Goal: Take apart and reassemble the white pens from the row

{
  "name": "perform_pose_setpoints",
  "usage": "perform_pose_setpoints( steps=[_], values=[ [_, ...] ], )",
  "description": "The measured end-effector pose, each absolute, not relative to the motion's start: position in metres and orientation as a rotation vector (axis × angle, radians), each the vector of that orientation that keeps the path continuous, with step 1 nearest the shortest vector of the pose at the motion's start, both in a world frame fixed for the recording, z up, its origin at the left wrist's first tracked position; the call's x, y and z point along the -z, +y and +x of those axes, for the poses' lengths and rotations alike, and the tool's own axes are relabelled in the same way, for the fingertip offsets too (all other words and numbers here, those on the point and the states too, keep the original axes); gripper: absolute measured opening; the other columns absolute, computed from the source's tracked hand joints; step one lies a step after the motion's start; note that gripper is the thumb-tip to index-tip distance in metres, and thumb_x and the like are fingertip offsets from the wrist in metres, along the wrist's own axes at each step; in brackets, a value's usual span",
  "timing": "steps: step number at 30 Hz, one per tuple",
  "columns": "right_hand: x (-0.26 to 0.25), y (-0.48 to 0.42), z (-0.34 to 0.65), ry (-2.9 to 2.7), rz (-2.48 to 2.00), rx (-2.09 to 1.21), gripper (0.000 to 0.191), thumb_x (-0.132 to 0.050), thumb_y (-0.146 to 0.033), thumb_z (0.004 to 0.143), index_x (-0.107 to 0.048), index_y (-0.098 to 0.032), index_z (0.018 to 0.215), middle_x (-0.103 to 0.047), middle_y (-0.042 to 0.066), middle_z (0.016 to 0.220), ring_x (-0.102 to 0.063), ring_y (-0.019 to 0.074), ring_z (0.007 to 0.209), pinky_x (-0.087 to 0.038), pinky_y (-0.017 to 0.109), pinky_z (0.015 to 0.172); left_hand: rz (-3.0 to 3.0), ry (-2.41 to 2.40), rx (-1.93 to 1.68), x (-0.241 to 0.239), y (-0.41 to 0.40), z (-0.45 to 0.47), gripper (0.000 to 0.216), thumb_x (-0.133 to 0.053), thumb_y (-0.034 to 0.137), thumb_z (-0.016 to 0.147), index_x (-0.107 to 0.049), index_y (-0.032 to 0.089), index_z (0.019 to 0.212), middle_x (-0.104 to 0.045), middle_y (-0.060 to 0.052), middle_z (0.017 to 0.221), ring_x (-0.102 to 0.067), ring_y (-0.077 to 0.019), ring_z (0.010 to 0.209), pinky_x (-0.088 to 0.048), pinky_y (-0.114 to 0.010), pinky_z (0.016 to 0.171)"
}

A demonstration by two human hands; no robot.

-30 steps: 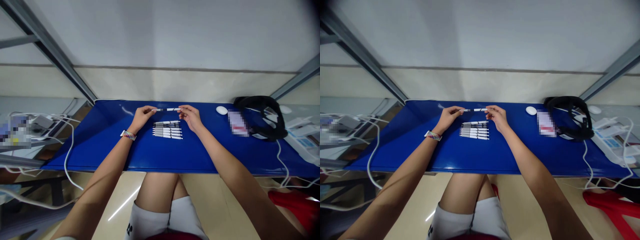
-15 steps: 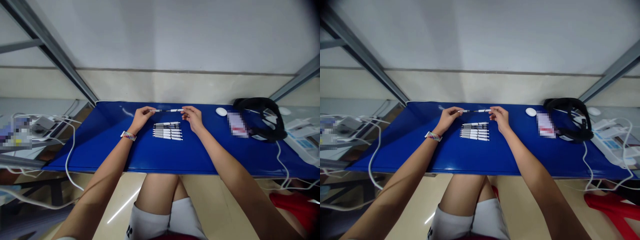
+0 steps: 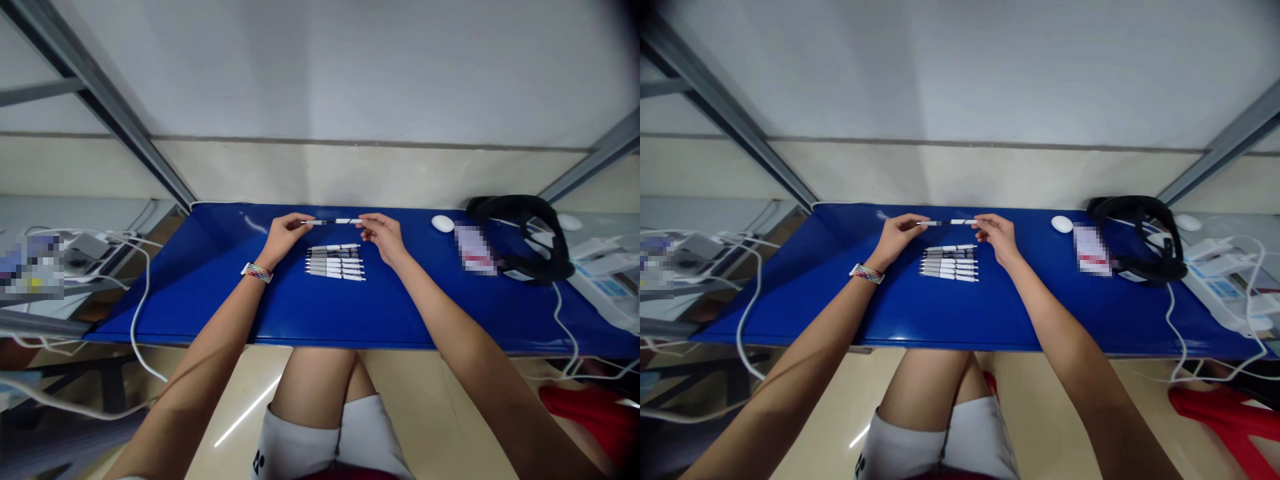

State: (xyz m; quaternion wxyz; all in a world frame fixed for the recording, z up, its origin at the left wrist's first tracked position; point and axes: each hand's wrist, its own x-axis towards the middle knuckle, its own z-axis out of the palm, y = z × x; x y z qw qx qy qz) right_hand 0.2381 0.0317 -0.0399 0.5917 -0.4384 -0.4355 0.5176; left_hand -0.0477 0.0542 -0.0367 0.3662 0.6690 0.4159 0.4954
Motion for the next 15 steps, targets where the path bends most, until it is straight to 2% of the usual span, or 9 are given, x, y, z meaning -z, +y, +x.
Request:
perform_pose_setpoints(
  steps=[3,9,15],
  values=[
    [0.0383,0.0309,0.2375,-1.027,-1.014,-1.219,0.028,-0.089,-0.035,0.073,-0.08,-0.021,0.095,-0.079,0.007,0.087,-0.063,0.014,0.064,-0.049,0.029,0.06,1.71,1.056,-1.274,0.0383,0.055,-0.0473,0.027,-0.083,0.04,0.087,-0.085,0.021,0.106,-0.081,-0.007,0.095,-0.071,-0.0204,0.086,-0.055,-0.034,0.081],
    [0.0346,0.0313,0.2393,-0.939,-1.004,-1.235,0.022,-0.086,-0.029,0.072,-0.08,-0.02,0.092,-0.079,0.006,0.084,-0.061,0.0132,0.063,-0.049,0.028,0.06,1.683,1.052,-1.306,0.0336,0.0529,-0.049,0.029,-0.086,0.038,0.085,-0.084,0.019,0.107,-0.081,-0.006,0.091,-0.071,-0.0191,0.082,-0.056,-0.034,0.083],
    [0.039,0.0304,0.238,-1.059,-1.008,-1.21,0.029,-0.089,-0.034,0.071,-0.083,-0.021,0.096,-0.081,0.007,0.088,-0.064,0.0139,0.064,-0.051,0.029,0.061,1.687,1.01,-1.317,0.0393,0.0559,-0.0479,0.028,-0.087,0.034,0.083,-0.085,0.02,0.107,-0.082,-0.009,0.102,-0.074,-0.0204,0.089,-0.057,-0.037,0.089]
  ],
)
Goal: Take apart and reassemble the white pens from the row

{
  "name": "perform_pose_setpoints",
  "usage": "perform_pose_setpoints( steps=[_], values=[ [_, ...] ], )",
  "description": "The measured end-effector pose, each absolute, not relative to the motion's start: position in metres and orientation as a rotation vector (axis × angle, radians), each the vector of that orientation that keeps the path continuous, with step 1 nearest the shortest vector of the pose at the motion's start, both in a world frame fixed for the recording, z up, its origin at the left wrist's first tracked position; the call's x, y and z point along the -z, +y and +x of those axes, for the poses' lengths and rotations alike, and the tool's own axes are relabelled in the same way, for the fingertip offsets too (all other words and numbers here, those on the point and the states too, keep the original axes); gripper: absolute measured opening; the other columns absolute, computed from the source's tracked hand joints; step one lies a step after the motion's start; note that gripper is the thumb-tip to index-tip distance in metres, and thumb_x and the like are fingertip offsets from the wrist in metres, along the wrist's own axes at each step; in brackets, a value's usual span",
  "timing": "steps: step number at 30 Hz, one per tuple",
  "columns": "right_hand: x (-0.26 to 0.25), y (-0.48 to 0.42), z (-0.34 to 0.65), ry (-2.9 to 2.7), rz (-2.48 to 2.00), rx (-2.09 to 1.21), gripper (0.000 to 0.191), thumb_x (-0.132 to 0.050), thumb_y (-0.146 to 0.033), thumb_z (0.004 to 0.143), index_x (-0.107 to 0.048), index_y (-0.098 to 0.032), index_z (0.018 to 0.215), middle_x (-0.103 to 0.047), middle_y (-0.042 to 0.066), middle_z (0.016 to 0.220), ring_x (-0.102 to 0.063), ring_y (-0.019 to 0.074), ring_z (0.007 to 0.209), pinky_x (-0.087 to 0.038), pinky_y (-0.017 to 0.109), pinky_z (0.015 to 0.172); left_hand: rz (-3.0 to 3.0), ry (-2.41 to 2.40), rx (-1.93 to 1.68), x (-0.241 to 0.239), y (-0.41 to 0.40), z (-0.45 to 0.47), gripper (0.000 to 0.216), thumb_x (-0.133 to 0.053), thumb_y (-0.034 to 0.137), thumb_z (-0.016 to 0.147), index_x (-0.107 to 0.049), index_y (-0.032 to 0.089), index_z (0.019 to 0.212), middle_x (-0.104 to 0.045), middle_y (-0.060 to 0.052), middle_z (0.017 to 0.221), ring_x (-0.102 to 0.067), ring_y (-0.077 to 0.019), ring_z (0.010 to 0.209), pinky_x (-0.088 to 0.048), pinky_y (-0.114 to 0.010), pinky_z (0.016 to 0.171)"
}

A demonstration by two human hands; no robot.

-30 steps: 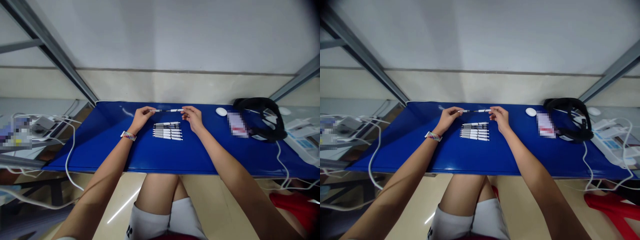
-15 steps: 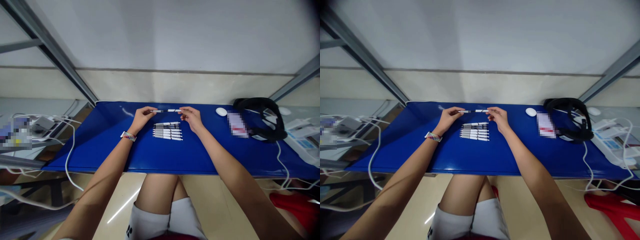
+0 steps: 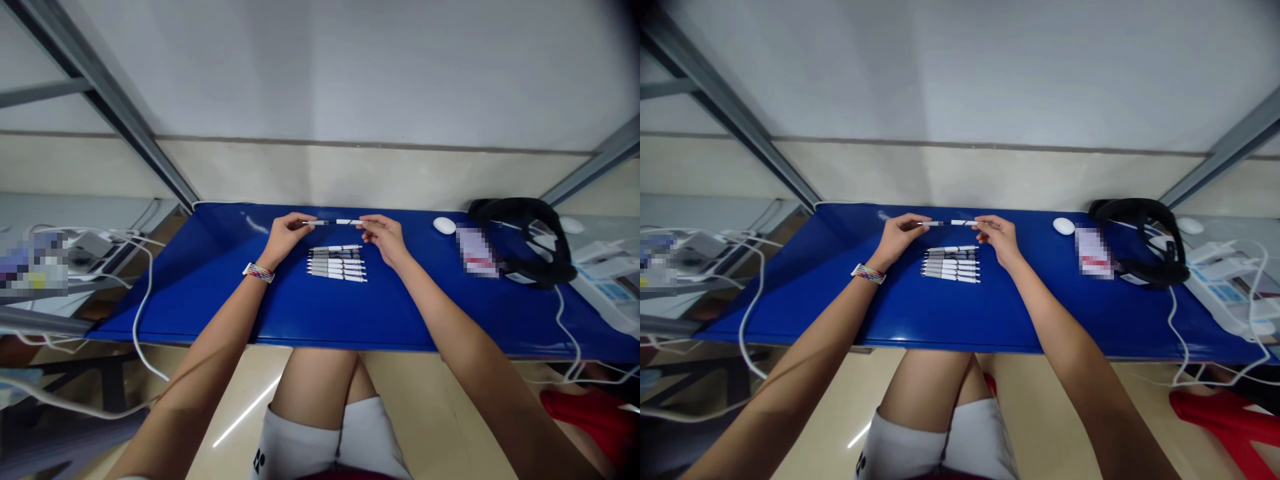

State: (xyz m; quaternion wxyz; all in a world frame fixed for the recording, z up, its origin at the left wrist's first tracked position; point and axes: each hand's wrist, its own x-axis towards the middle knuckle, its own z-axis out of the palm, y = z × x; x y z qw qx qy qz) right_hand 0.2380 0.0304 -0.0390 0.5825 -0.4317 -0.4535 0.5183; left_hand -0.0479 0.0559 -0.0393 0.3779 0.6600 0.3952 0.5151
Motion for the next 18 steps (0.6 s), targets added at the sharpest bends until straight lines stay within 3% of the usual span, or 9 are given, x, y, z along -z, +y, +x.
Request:
perform_pose_setpoints(
  steps=[6,18],
  values=[
    [0.037,0.029,0.235,-1.045,-0.988,-1.27,0.028,-0.089,-0.033,0.07,-0.083,-0.02,0.094,-0.081,0.007,0.087,-0.062,0.0134,0.063,-0.05,0.029,0.06,1.696,1.007,-1.314,0.04,0.056,-0.046,0.029,-0.086,0.037,0.084,-0.085,0.021,0.108,-0.082,-0.01,0.106,-0.075,-0.0227,0.094,-0.059,-0.039,0.091],
    [0.035,0.03,0.238,-0.941,-1.011,-1.227,0.022,-0.083,-0.027,0.07,-0.08,-0.021,0.091,-0.079,0.006,0.082,-0.062,0.0134,0.062,-0.049,0.028,0.06,1.66,1.067,-1.37,0.03,0.052,-0.05,0.033,-0.088,0.04,0.082,-0.086,0.02,0.108,-0.082,-0.007,0.095,-0.072,-0.0206,0.084,-0.058,-0.036,0.083]
  ],
)
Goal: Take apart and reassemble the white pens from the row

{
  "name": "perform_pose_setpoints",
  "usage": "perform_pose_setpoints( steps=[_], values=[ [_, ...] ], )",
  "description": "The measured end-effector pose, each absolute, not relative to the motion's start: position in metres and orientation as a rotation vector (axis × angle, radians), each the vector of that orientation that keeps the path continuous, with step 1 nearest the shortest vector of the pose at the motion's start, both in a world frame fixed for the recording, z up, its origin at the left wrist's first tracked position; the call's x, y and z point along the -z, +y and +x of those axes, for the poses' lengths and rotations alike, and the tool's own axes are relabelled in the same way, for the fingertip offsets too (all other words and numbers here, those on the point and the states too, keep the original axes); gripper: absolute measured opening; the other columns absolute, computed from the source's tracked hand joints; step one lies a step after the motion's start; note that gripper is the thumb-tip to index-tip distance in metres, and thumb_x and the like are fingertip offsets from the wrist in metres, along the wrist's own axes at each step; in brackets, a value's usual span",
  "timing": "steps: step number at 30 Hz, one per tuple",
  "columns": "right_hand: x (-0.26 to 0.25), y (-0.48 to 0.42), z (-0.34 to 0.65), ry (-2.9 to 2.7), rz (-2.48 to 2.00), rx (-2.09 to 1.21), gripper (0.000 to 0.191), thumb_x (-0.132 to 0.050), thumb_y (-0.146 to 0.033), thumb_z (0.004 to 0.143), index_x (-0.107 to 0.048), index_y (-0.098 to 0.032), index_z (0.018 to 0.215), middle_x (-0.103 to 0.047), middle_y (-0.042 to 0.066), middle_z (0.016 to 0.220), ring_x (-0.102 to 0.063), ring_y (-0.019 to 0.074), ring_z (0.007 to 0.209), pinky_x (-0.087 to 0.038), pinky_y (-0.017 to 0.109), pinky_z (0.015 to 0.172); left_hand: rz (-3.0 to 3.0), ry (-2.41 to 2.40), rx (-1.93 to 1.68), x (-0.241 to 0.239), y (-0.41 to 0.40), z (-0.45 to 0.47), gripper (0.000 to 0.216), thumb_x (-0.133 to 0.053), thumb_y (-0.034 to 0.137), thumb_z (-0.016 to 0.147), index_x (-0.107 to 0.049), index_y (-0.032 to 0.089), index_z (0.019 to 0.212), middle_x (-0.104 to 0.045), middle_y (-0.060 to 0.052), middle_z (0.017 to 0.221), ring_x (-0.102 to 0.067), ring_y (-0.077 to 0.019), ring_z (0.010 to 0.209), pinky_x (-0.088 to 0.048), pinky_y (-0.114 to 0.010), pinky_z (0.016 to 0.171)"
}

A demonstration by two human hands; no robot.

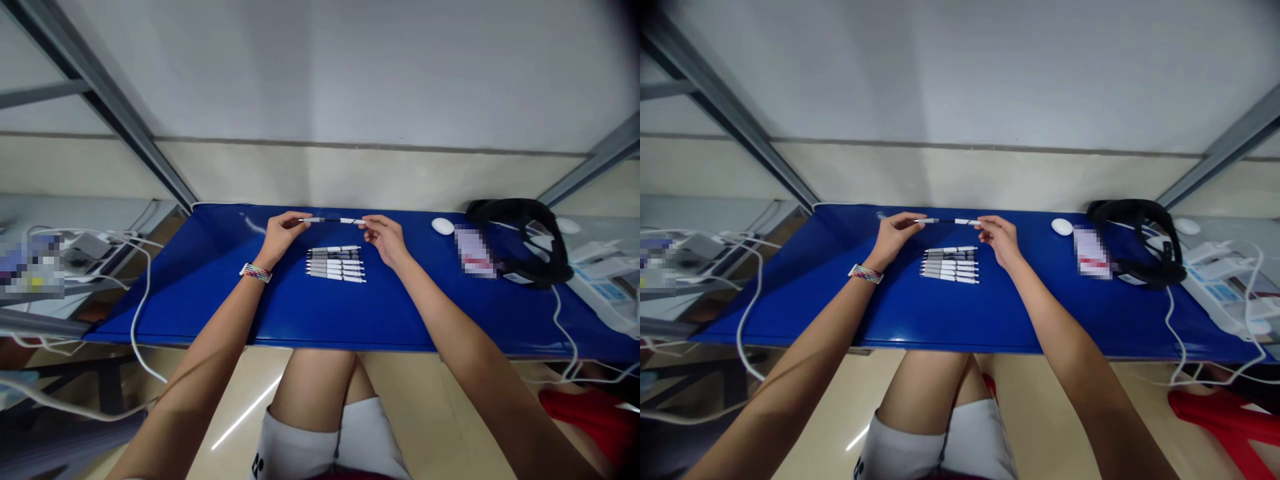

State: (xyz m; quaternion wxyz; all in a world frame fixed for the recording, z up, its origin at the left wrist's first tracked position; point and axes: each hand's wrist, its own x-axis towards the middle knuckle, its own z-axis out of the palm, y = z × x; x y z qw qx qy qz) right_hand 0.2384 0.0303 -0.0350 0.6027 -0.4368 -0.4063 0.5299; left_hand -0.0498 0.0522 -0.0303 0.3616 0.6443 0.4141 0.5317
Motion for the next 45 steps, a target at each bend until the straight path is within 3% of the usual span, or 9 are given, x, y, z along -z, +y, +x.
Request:
perform_pose_setpoints(
  steps=[6,11,25,30,45],
  values=[
    [0.0371,0.0319,0.2409,-1.016,-1.042,-1.065,0.022,-0.082,-0.032,0.073,-0.08,-0.022,0.093,-0.078,0.004,0.082,-0.063,0.0133,0.06,-0.049,0.027,0.055,1.647,1.101,-1.316,0.0301,0.0527,-0.0506,0.031,-0.085,0.042,0.084,-0.086,0.02,0.105,-0.079,-0.005,0.083,-0.068,-0.0185,0.076,-0.053,-0.033,0.076],
    [0.0367,0.0343,0.2442,-0.997,-1.109,-0.967,0.017,-0.076,-0.032,0.075,-0.077,-0.022,0.09,-0.075,0.003,0.077,-0.062,0.0136,0.057,-0.047,0.027,0.052,1.614,1.072,-1.322,0.0323,0.056,-0.0508,0.03,-0.083,0.045,0.085,-0.085,0.018,0.099,-0.079,-0.007,0.087,-0.068,-0.019,0.08,-0.054,-0.033,0.079],
    [0.0369,0.0357,0.2455,-0.946,-1.117,-0.96,0.016,-0.072,-0.029,0.076,-0.076,-0.021,0.089,-0.075,0.002,0.075,-0.061,0.013,0.055,-0.046,0.025,0.052,1.616,1.143,-1.313,0.0349,0.0588,-0.052,0.05,-0.077,0.067,0.088,-0.079,0.018,0.076,-0.076,-0.007,0.077,-0.066,-0.0188,0.073,-0.052,-0.032,0.073],
    [0.0367,0.0357,0.2454,-0.941,-1.121,-0.959,0.016,-0.071,-0.028,0.076,-0.077,-0.021,0.089,-0.075,0.003,0.075,-0.061,0.0133,0.056,-0.046,0.025,0.051,1.609,1.137,-1.321,0.036,0.0596,-0.0517,0.053,-0.076,0.067,0.089,-0.075,0.019,0.068,-0.077,-0.008,0.077,-0.067,-0.0188,0.074,-0.051,-0.032,0.073],
    [0.0377,0.0372,0.2464,-0.96,-1.135,-0.944,0.017,-0.071,-0.031,0.075,-0.076,-0.022,0.089,-0.075,0.002,0.076,-0.061,0.0131,0.056,-0.046,0.025,0.051,1.596,1.153,-1.324,0.0363,0.0604,-0.0521,0.052,-0.076,0.066,0.088,-0.074,0.019,0.067,-0.077,-0.009,0.077,-0.067,-0.019,0.074,-0.051,-0.032,0.072]
  ],
)
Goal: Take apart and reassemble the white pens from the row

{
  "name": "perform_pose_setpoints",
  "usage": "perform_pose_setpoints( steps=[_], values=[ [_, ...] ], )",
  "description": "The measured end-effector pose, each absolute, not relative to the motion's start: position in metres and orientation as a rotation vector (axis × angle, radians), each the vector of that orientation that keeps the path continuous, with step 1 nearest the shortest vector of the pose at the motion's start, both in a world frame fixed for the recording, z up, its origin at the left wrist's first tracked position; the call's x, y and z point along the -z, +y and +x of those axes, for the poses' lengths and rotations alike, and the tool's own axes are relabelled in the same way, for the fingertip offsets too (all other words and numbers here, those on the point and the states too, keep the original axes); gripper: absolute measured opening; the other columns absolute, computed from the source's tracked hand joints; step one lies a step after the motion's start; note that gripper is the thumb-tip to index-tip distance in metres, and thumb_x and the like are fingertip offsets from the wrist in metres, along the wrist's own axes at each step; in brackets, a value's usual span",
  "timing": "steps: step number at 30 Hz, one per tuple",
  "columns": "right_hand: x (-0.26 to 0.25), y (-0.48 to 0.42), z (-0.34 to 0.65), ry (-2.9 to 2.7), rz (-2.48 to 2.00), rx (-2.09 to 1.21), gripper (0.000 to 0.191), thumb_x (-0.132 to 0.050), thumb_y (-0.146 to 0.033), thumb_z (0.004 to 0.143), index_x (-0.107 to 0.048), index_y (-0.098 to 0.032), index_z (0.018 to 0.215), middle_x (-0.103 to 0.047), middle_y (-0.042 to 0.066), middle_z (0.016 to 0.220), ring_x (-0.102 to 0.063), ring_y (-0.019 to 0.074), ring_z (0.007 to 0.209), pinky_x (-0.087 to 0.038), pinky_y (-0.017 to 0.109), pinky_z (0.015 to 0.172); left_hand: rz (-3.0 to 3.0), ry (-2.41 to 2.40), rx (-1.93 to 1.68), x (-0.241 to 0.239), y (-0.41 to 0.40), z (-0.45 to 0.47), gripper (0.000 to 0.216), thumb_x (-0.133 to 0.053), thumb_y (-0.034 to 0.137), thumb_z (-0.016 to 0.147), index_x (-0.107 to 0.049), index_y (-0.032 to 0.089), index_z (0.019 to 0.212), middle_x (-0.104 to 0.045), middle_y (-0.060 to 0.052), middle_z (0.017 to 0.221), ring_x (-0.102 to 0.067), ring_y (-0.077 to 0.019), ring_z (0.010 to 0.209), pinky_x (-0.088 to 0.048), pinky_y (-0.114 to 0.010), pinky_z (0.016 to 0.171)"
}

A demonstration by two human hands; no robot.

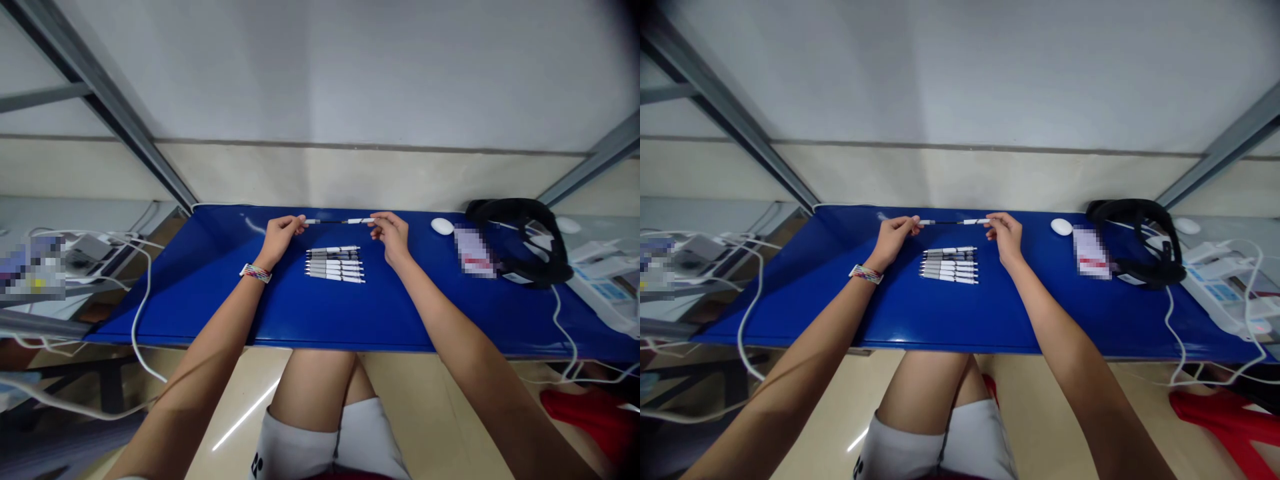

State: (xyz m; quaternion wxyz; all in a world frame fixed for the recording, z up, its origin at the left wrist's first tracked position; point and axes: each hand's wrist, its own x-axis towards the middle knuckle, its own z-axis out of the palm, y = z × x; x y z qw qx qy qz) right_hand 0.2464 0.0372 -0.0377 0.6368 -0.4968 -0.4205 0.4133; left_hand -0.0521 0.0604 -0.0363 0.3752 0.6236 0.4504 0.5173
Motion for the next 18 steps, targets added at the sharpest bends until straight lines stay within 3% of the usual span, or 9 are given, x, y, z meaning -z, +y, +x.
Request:
perform_pose_setpoints(
  steps=[11,18],
  values=[
    [0.038,0.034,0.242,-0.992,-1.129,-0.964,0.018,-0.076,-0.034,0.077,-0.077,-0.022,0.09,-0.075,0.002,0.077,-0.062,0.0125,0.056,-0.047,0.025,0.051,1.616,1.159,-1.309,0.037,0.06,-0.051,0.053,-0.075,0.068,0.088,-0.076,0.019,0.069,-0.076,-0.008,0.076,-0.069,-0.0207,0.076,-0.052,-0.032,0.073],
    [0.04,0.029,0.233,-1.217,-1.018,-1.158,0.031,-0.086,-0.042,0.076,-0.08,-0.022,0.099,-0.081,0.005,0.088,-0.068,0.0144,0.06,-0.051,0.027,0.053,1.82,1.151,-1.177,0.032,0.051,-0.046,0.048,-0.071,0.062,0.095,-0.083,0.02,0.078,-0.077,-0.007,0.073,-0.068,-0.0193,0.071,-0.052,-0.033,0.076]
  ],
)
